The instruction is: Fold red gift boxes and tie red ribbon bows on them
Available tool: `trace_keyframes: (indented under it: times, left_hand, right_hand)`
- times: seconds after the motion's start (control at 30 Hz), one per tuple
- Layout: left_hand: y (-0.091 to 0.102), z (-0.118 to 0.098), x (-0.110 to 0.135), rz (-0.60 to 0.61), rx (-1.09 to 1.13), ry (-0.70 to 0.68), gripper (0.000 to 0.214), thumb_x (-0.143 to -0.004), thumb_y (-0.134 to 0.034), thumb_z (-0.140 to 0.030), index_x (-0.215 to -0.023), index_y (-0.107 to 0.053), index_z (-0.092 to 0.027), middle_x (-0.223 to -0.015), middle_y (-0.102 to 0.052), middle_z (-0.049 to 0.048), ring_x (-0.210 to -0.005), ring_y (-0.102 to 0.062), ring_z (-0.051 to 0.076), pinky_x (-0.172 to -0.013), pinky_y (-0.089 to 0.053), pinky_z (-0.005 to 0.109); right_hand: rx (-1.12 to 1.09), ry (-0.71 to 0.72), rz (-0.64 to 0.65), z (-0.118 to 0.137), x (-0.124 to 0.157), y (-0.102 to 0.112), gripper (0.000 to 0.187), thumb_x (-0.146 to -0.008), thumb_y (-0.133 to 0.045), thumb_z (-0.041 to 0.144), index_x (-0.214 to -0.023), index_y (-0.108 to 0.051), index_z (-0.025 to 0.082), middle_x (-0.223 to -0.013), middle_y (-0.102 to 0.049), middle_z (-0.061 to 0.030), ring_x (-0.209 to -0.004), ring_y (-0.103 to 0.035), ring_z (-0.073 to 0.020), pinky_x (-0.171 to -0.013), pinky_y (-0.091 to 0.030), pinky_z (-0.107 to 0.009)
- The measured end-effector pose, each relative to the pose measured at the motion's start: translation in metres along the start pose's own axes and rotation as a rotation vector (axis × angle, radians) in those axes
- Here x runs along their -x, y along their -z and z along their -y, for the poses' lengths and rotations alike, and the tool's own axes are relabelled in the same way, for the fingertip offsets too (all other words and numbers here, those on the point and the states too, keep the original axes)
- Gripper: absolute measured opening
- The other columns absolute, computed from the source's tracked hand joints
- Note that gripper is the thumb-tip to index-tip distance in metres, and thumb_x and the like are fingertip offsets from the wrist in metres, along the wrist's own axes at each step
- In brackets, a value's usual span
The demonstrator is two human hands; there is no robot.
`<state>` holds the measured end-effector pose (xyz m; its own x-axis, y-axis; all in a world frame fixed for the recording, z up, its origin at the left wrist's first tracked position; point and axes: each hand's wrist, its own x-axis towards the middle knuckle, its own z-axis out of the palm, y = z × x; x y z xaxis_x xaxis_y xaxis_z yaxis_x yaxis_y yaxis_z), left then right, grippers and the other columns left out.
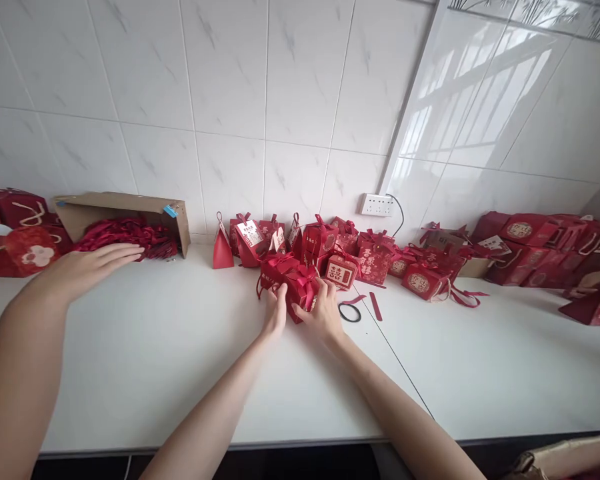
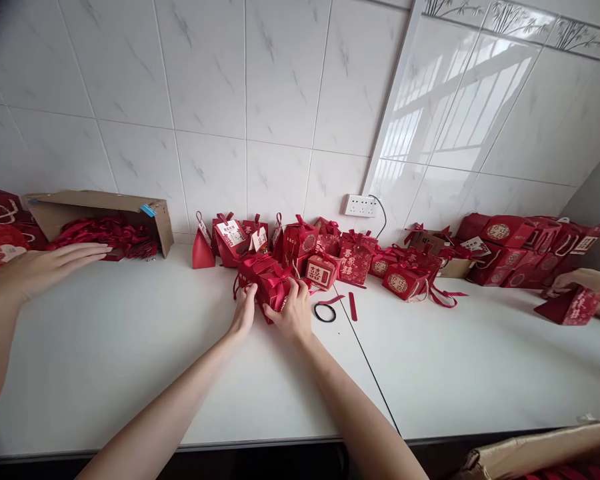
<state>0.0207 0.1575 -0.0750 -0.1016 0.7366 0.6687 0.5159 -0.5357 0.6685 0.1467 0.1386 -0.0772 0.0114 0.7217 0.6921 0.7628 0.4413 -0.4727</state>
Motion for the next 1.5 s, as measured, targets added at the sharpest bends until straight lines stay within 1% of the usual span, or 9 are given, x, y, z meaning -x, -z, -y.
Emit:
trace_keyframes:
  times: [0.17,0.27,0.43,0.63,0.97,1.1,1.2,1.3,1.5]
  left_hand:
    - [-0.003,-0.015,0.005,0.149,0.222,0.173,0.043,-0.088,-0.038,-0.039,-0.123,-0.039,-0.014,-0.12,-0.056,0.0143,-0.111,-0.055,0.024,-0.089,-0.047,0.036]
    - [0.003,-0.015,0.004,0.187,0.376,0.272,0.054,-0.082,-0.046,-0.046,-0.126,-0.039,-0.016,-0.125,-0.053,0.0141,-0.117,-0.051,0.027,-0.095,-0.044,0.042]
    - [0.014,-0.014,0.002,0.292,0.443,0.103,0.063,-0.075,-0.055,-0.045,-0.131,-0.038,-0.021,-0.133,-0.047,0.01,-0.124,-0.044,0.026,-0.105,-0.034,0.04]
    - [0.016,-0.015,0.005,0.31,0.205,-0.155,0.074,-0.074,-0.058,-0.041,-0.137,-0.028,-0.017,-0.138,-0.037,0.0151,-0.13,-0.033,0.031,-0.109,-0.024,0.048]
    - [0.015,-0.022,-0.001,0.292,0.313,0.169,0.051,-0.081,-0.049,-0.047,-0.125,-0.043,-0.021,-0.127,-0.05,0.011,-0.114,-0.051,0.026,-0.089,-0.046,0.038]
    - [0.014,-0.018,0.0,0.263,0.327,0.081,0.058,-0.083,-0.035,-0.057,-0.126,-0.042,-0.019,-0.133,-0.044,0.0124,-0.125,-0.041,0.027,-0.102,-0.035,0.043]
    - [0.012,-0.014,0.001,0.306,0.313,-0.003,0.074,-0.074,-0.048,-0.062,-0.132,-0.035,-0.018,-0.136,-0.039,0.0153,-0.127,-0.038,0.031,-0.103,-0.034,0.045]
    - [0.01,-0.015,0.004,0.263,0.209,-0.018,0.082,-0.065,-0.065,-0.052,-0.132,-0.032,-0.019,-0.134,-0.039,0.0162,-0.126,-0.038,0.032,-0.103,-0.034,0.046]
    - [0.01,-0.022,0.004,0.243,0.234,0.062,0.069,-0.07,-0.064,-0.038,-0.131,-0.035,-0.021,-0.128,-0.047,0.013,-0.122,-0.044,0.028,-0.103,-0.034,0.045]
  right_hand:
    - [-0.129,0.075,0.026,-0.007,0.001,0.023,0.076,-0.069,-0.064,0.053,-0.127,-0.03,0.018,-0.12,-0.04,-0.0181,-0.113,-0.043,-0.0336,-0.09,-0.042,-0.054]
    - [-0.355,0.021,0.105,-0.01,-0.003,0.037,0.063,-0.079,-0.049,0.059,-0.124,-0.031,0.018,-0.096,-0.051,-0.0091,-0.087,-0.055,-0.0245,-0.074,-0.05,-0.043]
    - [-0.689,-0.261,-0.042,-0.012,-0.015,0.057,0.037,-0.09,-0.025,0.052,-0.101,-0.043,0.021,-0.062,-0.043,0.0045,-0.051,-0.045,-0.013,-0.051,-0.043,-0.027]
    - [-0.409,-0.125,0.052,-0.012,-0.022,0.069,0.027,-0.083,-0.049,0.047,-0.092,-0.054,0.021,-0.085,-0.049,-0.0025,-0.077,-0.053,-0.016,-0.068,-0.049,-0.031]
    - [-0.397,-0.127,0.134,-0.018,-0.021,0.058,0.033,-0.079,-0.054,0.034,-0.109,-0.048,0.021,-0.111,-0.051,-0.0097,-0.089,-0.056,-0.0195,-0.069,-0.053,-0.034]
    - [-0.405,-0.119,0.101,-0.021,-0.02,0.053,0.036,-0.078,-0.057,0.035,-0.109,-0.047,0.021,-0.11,-0.054,-0.0091,-0.085,-0.057,-0.0188,-0.067,-0.052,-0.033]
    - [-0.403,-0.118,0.06,-0.023,-0.019,0.049,0.038,-0.076,-0.059,0.036,-0.109,-0.048,0.021,-0.107,-0.056,-0.0091,-0.084,-0.057,-0.0192,-0.063,-0.052,-0.033]
    - [-0.423,-0.116,0.018,-0.022,-0.018,0.048,0.038,-0.075,-0.062,0.036,-0.108,-0.05,0.02,-0.104,-0.056,-0.0089,-0.082,-0.058,-0.0187,-0.062,-0.052,-0.032]
    - [-0.617,-0.266,-0.116,-0.018,-0.022,0.052,0.022,-0.078,-0.056,0.037,-0.088,-0.06,0.018,-0.084,-0.062,-0.0048,-0.079,-0.06,-0.0174,-0.07,-0.052,-0.034]
